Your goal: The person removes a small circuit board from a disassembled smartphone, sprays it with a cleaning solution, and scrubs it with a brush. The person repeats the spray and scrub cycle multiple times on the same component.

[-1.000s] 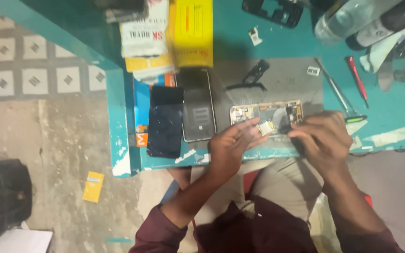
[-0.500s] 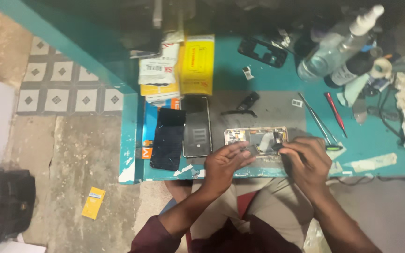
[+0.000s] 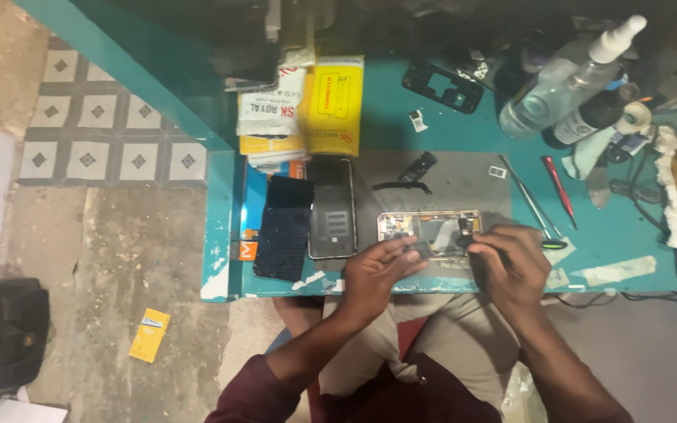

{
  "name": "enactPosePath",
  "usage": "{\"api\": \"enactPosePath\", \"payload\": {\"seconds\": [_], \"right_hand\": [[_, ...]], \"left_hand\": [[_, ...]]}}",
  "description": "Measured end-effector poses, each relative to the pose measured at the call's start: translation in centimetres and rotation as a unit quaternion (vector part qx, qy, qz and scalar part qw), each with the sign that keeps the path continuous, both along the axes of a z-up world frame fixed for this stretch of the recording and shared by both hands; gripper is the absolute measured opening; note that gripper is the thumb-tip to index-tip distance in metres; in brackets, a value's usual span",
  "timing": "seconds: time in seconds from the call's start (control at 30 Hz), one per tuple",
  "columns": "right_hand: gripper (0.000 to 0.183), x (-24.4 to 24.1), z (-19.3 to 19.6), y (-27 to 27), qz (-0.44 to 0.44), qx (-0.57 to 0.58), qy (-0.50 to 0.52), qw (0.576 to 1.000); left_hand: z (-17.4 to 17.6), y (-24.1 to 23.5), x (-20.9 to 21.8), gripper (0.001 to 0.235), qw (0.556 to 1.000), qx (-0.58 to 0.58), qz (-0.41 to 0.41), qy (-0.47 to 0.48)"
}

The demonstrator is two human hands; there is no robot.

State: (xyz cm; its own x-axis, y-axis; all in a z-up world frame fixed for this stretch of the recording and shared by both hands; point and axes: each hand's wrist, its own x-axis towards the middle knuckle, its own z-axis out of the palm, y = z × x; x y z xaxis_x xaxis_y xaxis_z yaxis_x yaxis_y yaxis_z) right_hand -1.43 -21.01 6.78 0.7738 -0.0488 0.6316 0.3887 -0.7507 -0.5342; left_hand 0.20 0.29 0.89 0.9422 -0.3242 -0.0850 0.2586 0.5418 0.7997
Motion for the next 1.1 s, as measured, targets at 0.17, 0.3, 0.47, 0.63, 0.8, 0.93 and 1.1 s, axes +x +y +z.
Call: {"api": "enactPosePath", "payload": {"seconds": [0.17, 0.3, 0.47, 0.63, 0.8, 0.93, 1.1], "right_hand": [[0.027, -0.3, 0.1, -0.3, 0.007, -0.01, 0.005, 1.0], [0.023, -0.1, 0.4, -0.4, 0.016, -0.004, 0.013, 1.0], [0.025, -0.1, 0.6, -0.5, 0.024, -0.004, 0.003, 1.0], [0.024, -0.3, 0.3, -0.6, 0.04, -0.008, -0.053, 0.998], [0.023, -0.2, 0.0, -0.6, 0.063, 0.0, -0.078, 0.995], [0.023, 0.4, -0.4, -0.5, 0.079, 0.002, -0.084, 0.993], [0.026, 0.7, -0.3, -0.3, 0.104, -0.014, -0.081, 0.991]], "left_hand": [[-0.2, -0.2, 0.0, 0.031, 1.0, -0.021, 0.011, -0.001], [0.0, -0.2, 0.0, 0.032, 1.0, -0.004, 0.011, -0.001], [0.4, -0.4, 0.4, 0.029, 1.0, 0.009, -0.003, 0.009], [1.2, -0.1, 0.5, 0.023, 1.0, -0.007, -0.015, 0.004], [1.7, 0.1, 0.6, 0.02, 0.999, -0.017, -0.02, 0.019], [1.4, -0.3, 0.8, 0.018, 0.999, -0.033, -0.033, 0.013], [1.0, -0.4, 0.9, 0.034, 0.999, 0.004, -0.044, -0.006]]}}
